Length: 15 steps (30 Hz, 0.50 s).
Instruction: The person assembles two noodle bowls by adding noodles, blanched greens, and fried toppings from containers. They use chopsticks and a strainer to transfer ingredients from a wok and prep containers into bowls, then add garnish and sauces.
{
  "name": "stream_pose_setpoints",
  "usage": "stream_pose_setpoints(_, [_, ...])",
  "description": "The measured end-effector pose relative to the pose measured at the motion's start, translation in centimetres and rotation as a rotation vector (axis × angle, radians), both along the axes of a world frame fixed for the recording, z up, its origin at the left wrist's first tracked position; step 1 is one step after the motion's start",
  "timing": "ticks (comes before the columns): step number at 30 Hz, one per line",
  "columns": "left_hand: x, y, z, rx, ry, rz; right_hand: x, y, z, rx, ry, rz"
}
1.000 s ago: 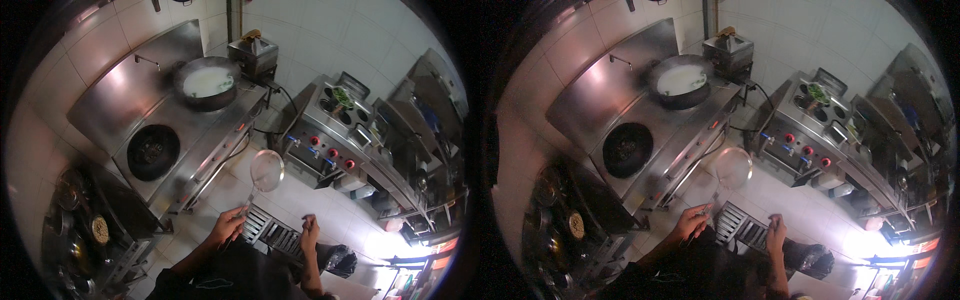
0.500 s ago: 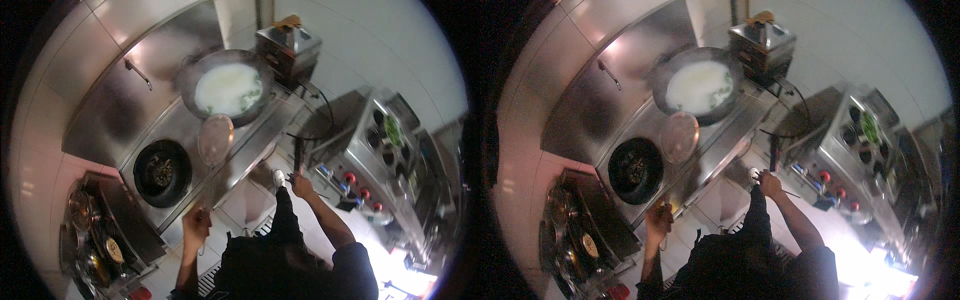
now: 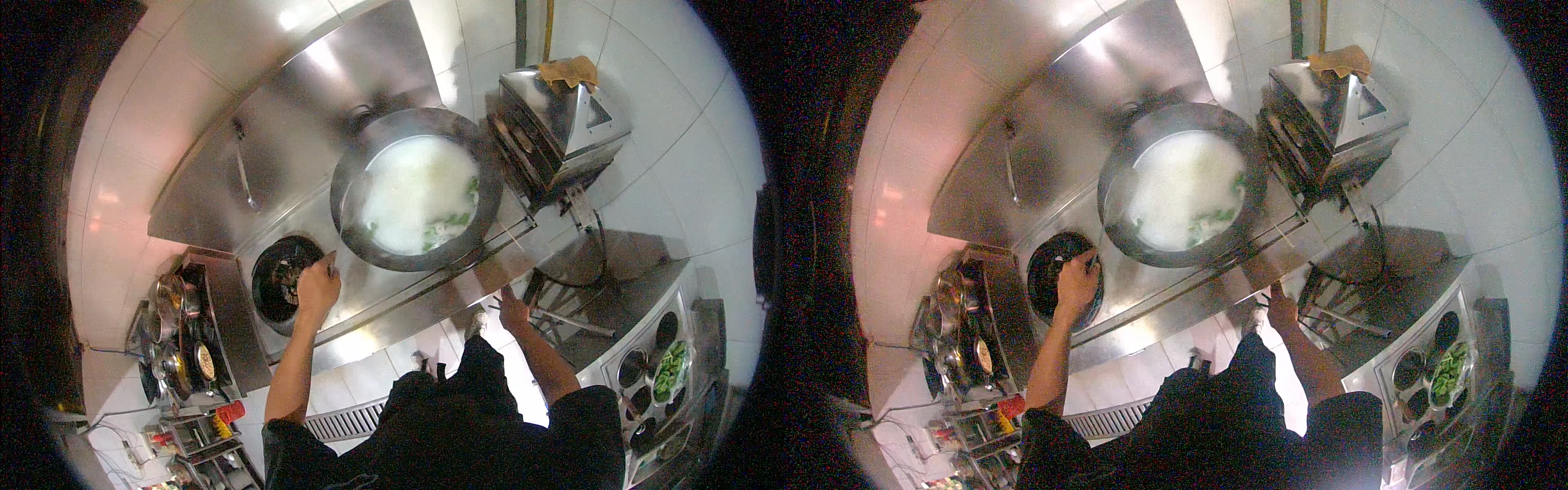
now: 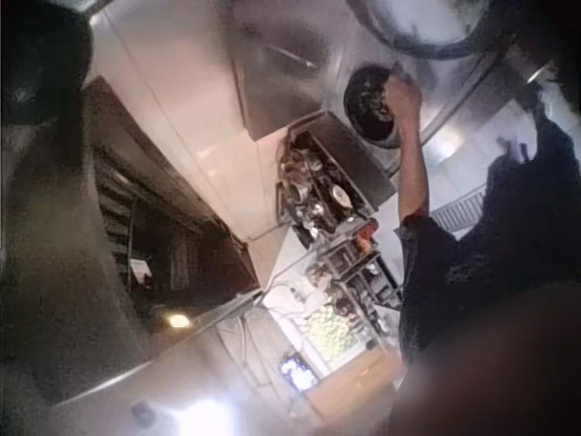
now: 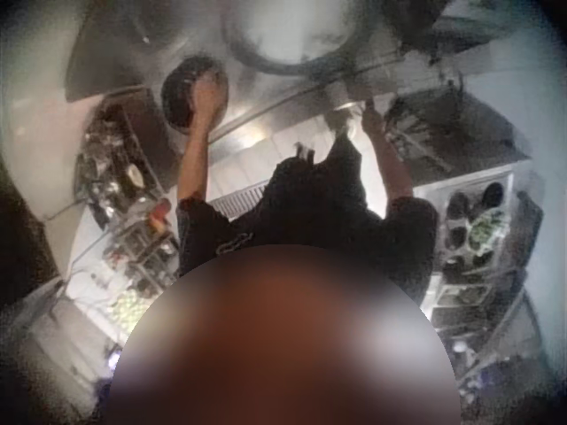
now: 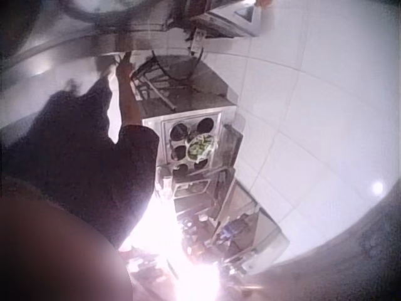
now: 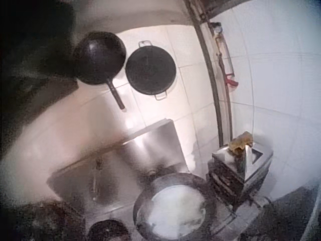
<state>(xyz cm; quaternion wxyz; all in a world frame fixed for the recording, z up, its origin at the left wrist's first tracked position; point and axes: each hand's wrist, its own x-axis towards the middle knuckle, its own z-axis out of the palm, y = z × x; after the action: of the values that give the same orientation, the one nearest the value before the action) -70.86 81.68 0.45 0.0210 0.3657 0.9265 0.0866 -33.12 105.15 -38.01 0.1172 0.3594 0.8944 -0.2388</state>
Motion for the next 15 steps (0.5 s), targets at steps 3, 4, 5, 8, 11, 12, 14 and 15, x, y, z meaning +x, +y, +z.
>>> stream_pose_setpoints(3, [2.2,2.3,0.6,0.0,-0.506,0.223,1.2,0.5,-0.8,0.012,-0.057,-0.007])
stream_pose_setpoints(4, [2.8,2.8,0.4,0.035,-0.633,0.26,1.5,0.7,-0.7,0.016,-0.087,-0.007])
stream_pose_setpoints(5, [3.3,3.2,0.2,0.071,-0.76,0.298,1.9,0.8,-0.6,0.01,-0.126,-0.008])
stream_pose_setpoints(8, [5.0,4.3,0.0,0.205,-0.956,0.339,3.6,0.6,-0.3,-0.031,-0.01,-0.104])
stream_pose_setpoints(11, [6.5,6.3,2.6,0.296,-1.008,0.356,4.2,1.1,1.0,-0.004,0.099,-0.061])
stream_pose_setpoints(12, [6.8,7.0,3.5,0.304,-0.997,0.354,4.1,1.3,1.6,0.022,0.113,-0.018])
stream_pose_setpoints(14, [6.7,7.7,3.9,0.308,-0.927,0.32,3.0,1.3,2.6,0.134,0.115,0.002])
stream_pose_setpoints(15, [6.5,7.6,4.1,0.298,-0.868,0.289,2.7,1.1,2.8,0.186,0.115,0.01])
